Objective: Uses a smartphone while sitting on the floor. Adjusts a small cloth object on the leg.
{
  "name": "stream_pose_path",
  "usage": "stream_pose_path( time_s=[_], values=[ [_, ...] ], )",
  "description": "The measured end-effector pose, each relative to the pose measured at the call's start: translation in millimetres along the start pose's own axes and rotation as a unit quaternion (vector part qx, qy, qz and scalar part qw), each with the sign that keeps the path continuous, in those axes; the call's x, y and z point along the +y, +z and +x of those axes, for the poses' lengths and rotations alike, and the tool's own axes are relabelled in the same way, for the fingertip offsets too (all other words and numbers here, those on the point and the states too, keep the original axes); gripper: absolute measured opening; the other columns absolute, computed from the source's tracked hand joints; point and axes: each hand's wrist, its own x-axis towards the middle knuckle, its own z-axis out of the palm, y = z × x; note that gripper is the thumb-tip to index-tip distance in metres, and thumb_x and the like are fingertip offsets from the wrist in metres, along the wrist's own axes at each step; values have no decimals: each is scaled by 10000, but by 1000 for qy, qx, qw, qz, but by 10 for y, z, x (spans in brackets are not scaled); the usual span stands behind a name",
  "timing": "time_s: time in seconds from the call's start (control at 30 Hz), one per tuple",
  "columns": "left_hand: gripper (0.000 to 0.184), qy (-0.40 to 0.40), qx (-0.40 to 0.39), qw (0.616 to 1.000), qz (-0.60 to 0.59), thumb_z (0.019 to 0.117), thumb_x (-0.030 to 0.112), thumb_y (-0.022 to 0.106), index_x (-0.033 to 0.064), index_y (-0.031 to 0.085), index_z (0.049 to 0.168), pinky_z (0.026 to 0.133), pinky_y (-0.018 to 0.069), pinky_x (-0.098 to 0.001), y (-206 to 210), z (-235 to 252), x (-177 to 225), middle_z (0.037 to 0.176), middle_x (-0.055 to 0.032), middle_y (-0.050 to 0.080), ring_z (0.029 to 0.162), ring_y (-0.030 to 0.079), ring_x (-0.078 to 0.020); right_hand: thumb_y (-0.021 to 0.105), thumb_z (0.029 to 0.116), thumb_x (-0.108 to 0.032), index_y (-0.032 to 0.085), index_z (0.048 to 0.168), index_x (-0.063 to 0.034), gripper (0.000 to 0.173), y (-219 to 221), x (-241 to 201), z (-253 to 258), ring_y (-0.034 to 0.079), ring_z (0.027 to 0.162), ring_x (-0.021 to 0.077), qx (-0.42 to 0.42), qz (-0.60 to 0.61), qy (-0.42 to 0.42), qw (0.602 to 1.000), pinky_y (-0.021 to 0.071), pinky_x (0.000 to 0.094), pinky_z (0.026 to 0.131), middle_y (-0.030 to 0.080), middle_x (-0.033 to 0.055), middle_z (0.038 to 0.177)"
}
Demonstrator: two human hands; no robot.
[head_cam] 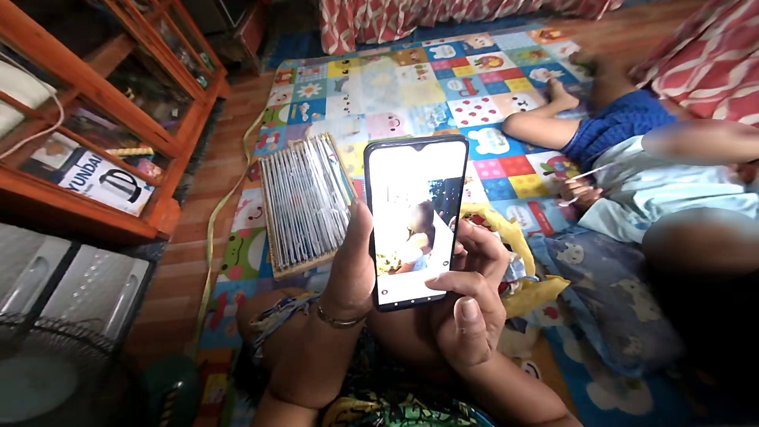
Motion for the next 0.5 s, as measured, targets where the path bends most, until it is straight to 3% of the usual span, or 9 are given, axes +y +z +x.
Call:
stream_pose_path(
  time_s=[0.5],
  values=[
    [474, -7, -13, 1000, -17, 961, 628, 531, 265, 649, 1243, 886, 589, -265, -3, 1, 0, 1088, 70, 725, 1012, 693, -39, 328, 1089, -437, 708, 982, -221, 450, 4, -9, -3, 357, 1421, 116, 1, 7, 7, 1000, 338, 284, 1174, 457, -28, 1410]
  ],
)
